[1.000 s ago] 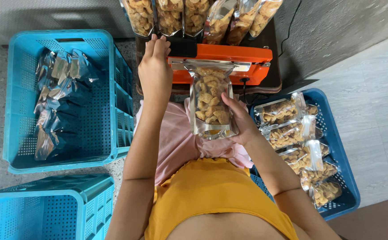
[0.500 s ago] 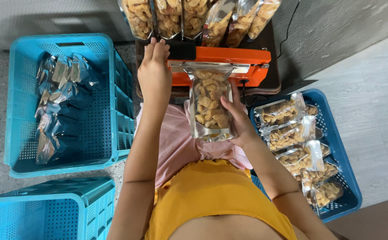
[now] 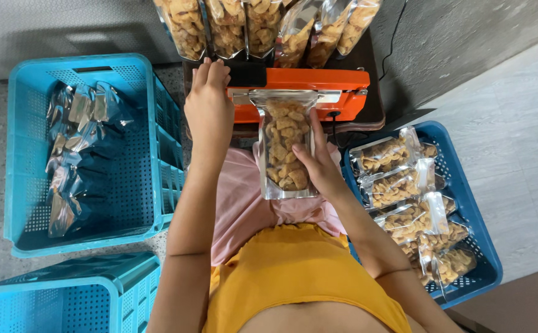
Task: The person places snacks into clear plastic bags and uses a pink cloth to wipe the edges. They then use an orange heat sealer to seal the bags and place the finished packages into a blue basket.
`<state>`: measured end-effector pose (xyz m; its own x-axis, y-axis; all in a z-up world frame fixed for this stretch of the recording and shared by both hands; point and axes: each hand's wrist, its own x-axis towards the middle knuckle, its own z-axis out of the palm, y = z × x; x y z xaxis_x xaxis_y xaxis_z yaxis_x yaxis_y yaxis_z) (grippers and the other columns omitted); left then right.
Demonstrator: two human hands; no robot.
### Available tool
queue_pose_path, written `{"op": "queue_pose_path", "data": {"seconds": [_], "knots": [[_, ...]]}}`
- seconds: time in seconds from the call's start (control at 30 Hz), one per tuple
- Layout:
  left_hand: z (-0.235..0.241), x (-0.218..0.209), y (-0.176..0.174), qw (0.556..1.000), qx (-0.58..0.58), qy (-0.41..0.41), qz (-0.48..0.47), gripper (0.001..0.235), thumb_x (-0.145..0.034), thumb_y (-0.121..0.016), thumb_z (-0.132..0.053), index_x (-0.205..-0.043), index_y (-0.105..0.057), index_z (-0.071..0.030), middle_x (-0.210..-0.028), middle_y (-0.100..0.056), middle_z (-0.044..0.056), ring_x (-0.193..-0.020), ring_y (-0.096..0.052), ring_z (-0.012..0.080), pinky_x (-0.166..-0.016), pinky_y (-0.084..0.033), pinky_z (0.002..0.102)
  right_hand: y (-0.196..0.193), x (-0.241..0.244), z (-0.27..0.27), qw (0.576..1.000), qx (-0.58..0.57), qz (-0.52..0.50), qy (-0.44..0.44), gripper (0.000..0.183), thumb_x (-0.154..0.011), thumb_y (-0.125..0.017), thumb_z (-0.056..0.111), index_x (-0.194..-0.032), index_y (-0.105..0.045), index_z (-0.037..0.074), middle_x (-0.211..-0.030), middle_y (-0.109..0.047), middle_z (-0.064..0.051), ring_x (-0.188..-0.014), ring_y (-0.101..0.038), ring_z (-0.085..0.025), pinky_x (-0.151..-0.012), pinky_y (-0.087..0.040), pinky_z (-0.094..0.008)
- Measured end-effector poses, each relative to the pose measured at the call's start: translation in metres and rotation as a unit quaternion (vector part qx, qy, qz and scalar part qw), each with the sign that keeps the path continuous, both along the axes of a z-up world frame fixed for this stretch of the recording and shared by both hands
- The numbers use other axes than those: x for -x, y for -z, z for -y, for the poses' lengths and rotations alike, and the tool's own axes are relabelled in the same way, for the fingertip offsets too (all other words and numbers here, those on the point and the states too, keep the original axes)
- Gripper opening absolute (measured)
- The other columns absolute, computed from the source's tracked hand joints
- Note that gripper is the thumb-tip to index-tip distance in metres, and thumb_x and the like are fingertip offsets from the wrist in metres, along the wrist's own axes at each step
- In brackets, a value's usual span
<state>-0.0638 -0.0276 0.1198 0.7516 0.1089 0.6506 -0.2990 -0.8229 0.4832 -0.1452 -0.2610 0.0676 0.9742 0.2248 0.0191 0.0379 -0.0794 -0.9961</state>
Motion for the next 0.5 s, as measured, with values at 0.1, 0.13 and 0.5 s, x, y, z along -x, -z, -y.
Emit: {"op": "queue_pose_path", "data": {"seconds": [0.1, 0.13, 0.5], "knots": [[-0.004, 0.001, -0.019, 0.999, -0.024, 0.013, -0.043, 0.008, -0.093, -0.068, -0.001, -0.099, -0.065, -0.005, -0.101, -0.069, 0.013, -0.094, -0.068, 0.0404, -0.092, -0.053, 0.049, 0.006, -0.002, 0.001, 1.0, 0.021, 0.003, -0.002, 0.092, -0.101, -0.062, 0.042, -0.167, -0.007, 0.007, -0.172, -0.015, -0.021, -0.161, -0.012, -0.032, -0.128, -0.013, -0.042], [-0.006, -0.001, -0.025, 0.999, -0.039, 0.013, -0.035, 0.008, -0.093, -0.068, -0.002, -0.099, -0.065, -0.006, -0.098, -0.069, 0.011, -0.091, -0.068, 0.0391, -0.094, -0.053, 0.05, 0.008, -0.002, 0.001, 0.999, 0.031, 0.014, 0.002, 0.094, -0.1, -0.064, 0.041, -0.167, -0.008, 0.007, -0.172, -0.015, -0.021, -0.161, -0.012, -0.032, -0.128, -0.014, -0.042], [0.03, -0.034, -0.064, 0.989, -0.114, 0.066, 0.062, 0.04, -0.097, -0.074, -0.031, -0.13, -0.067, -0.01, -0.132, -0.063, 0.016, -0.133, -0.048, 0.0423, -0.115, -0.016, 0.071, 0.002, 0.026, 0.018, 0.997, -0.047, 0.051, 0.038, 0.094, -0.1, -0.072, 0.02, -0.168, -0.01, 0.008, -0.17, -0.024, -0.018, -0.158, -0.024, -0.029, -0.128, -0.022, -0.039]]}}
